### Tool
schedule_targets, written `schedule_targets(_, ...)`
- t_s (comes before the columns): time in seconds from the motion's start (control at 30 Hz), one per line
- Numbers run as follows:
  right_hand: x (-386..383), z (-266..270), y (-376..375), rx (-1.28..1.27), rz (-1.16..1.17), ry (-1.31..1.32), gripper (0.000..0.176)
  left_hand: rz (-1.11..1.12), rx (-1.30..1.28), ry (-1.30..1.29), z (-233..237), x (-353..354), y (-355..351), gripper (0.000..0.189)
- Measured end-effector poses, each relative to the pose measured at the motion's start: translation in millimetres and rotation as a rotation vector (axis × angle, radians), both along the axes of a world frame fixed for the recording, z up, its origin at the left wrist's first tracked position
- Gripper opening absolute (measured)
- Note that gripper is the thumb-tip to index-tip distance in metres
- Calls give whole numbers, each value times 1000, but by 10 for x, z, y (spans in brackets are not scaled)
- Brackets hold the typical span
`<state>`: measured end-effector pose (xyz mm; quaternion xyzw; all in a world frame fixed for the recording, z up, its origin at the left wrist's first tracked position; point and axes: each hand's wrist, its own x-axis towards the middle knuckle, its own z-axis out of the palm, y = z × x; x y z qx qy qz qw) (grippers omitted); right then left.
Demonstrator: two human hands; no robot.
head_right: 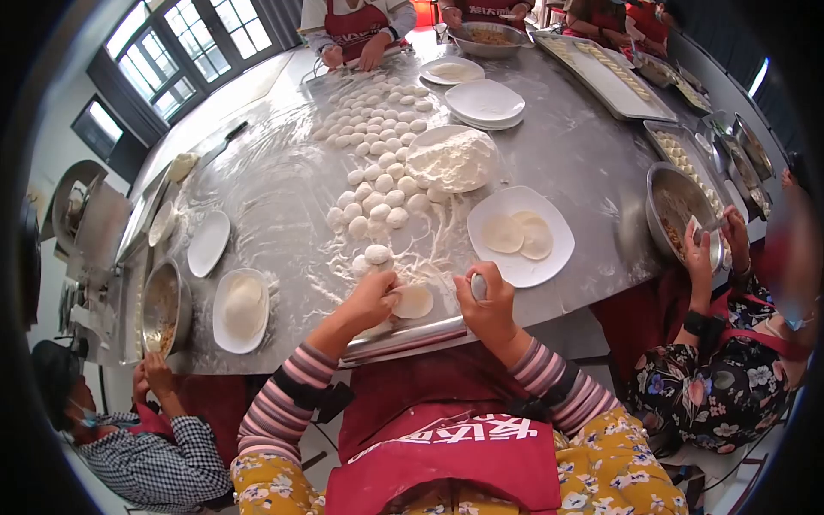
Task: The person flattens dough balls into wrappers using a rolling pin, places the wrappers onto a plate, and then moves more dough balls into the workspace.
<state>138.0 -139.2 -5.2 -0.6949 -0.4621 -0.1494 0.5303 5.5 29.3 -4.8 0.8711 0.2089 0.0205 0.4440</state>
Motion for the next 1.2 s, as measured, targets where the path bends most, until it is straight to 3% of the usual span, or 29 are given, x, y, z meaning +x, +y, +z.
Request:
schedule_targets(0.23, 258, -23, 623, 67, 67, 141, 23, -11, 113, 1, 115, 156, -110, 17)
schedule_targets(0.33, 174, -3, 358, 81, 65, 118, 23, -21, 119, 51, 64, 160, -34, 15)
schedule_targets(0.4, 68, -24, 17, -79, -11, -191, 23, -29, 26, -28, -78, 67, 40, 13)
schedule_targets(0.43, -24, -21, -78, 54, 11, 14, 23, -18, 21, -23, -87, 22, 53, 13)
schedule_targets(0.53, 74, -86, 48, 26, -41, -135, 23, -76, -87, 27, -94, -68, 16, 14)
schedule_targets(0.57, 123, -60, 224, 38, 9, 50, 24, -79, -41, -11, -91, -25, 32, 15)
schedule_targets(0.67, 296, -20, 747, 122, 61, 36, 24, -71, 30, 10, 18, 100, 46, 14)
schedule_targets(0.8, 253, -142, 481, 44, 71, 26, 26, -71, 130, 85, -5, 87, 55, 14)
schedule_targets(0.87, 140, -58, 134, 41, 58, -155, 26, -114, 155, 53, 7, 100, 23, 14)
schedule_targets(0.97, -22, -44, -192, 36, 58, -15, 26, -161, 5, 42, 109, 434, -38, 15)
schedule_targets(1.03, -47, 10, -231, 119, 205, 243, 25, -258, -135, -30, 203, 793, -110, 15)
schedule_targets(1.07, -27, 2, -223, 119, 200, 239, 25, -263, -134, -34, 314, 968, -163, 15)
schedule_targets(1.13, -9, -39, -185, 139, 226, 234, 26, -206, -515, -168, 533, 1221, -223, 14)
schedule_targets(1.2, 3, -22, -195, 139, 230, 217, 26, -92, -367, -178, 548, 1240, -17, 14)
